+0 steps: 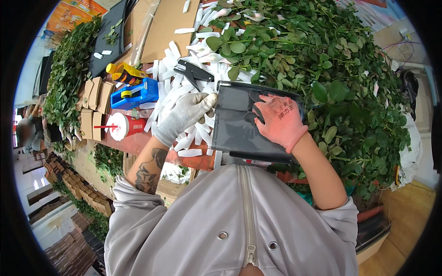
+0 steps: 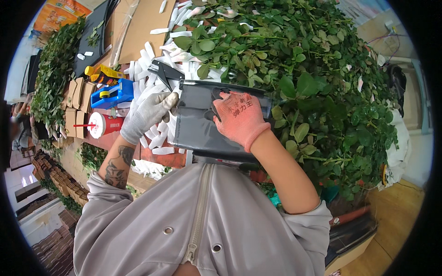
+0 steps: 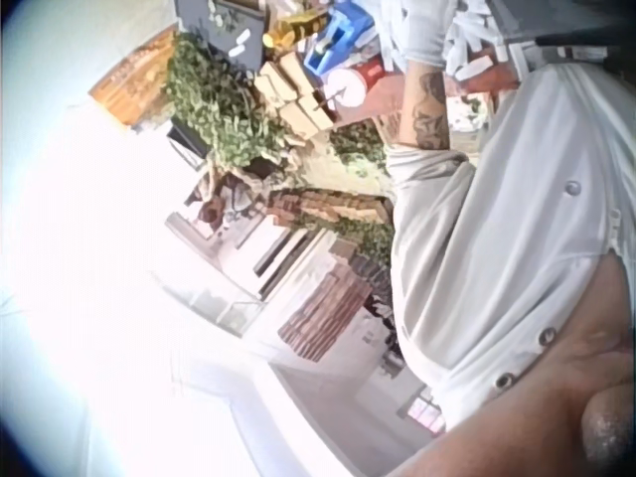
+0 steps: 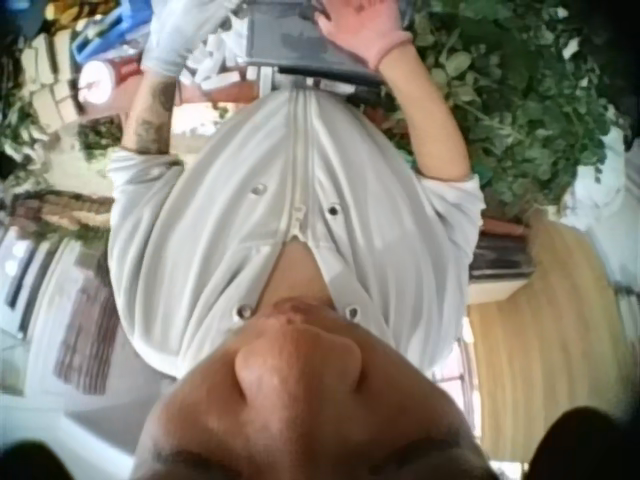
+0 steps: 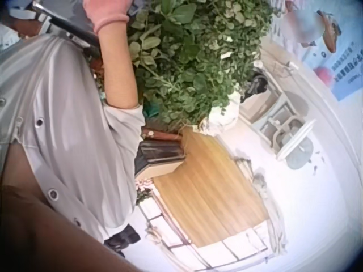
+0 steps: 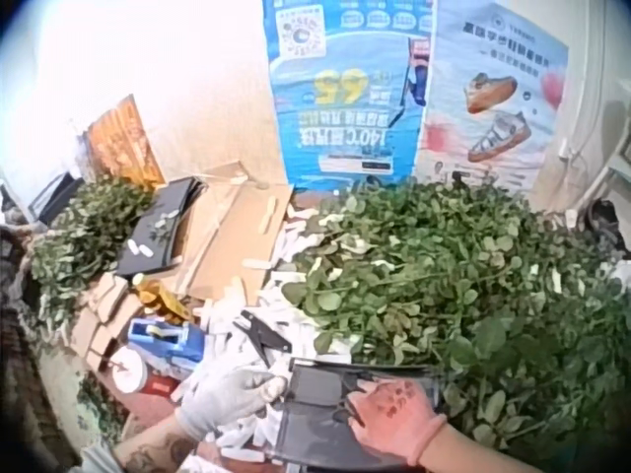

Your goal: The person arranges green leafy stems and white flower buds into a black rectangular base, then places pink roses into the arrangement. They cover the base with a black sheet and secure it using a stapler. The workspace contains scattered foam pieces, tape, and other floral supplies.

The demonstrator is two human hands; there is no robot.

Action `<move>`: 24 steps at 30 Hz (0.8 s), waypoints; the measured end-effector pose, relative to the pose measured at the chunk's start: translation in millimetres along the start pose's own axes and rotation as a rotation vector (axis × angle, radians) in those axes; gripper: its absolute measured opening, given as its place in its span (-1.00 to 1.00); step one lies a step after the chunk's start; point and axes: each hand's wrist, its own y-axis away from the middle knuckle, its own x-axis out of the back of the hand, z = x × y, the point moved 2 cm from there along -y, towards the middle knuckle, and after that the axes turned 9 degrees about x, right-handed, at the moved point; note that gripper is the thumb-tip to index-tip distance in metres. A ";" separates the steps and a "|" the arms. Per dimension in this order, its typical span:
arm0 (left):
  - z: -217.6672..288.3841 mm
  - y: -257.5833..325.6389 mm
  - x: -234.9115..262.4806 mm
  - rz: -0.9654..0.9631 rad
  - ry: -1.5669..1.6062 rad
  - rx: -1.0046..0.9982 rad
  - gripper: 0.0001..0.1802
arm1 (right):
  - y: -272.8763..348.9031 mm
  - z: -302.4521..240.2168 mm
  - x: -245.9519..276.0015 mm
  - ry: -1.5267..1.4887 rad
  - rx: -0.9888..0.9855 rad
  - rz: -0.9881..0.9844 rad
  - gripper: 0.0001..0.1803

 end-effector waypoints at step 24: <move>-5.7 -7.7 -23.9 -0.160 0.289 0.040 -0.62 | 1.3 -27.9 -2.0 0.018 -0.040 0.177 -0.42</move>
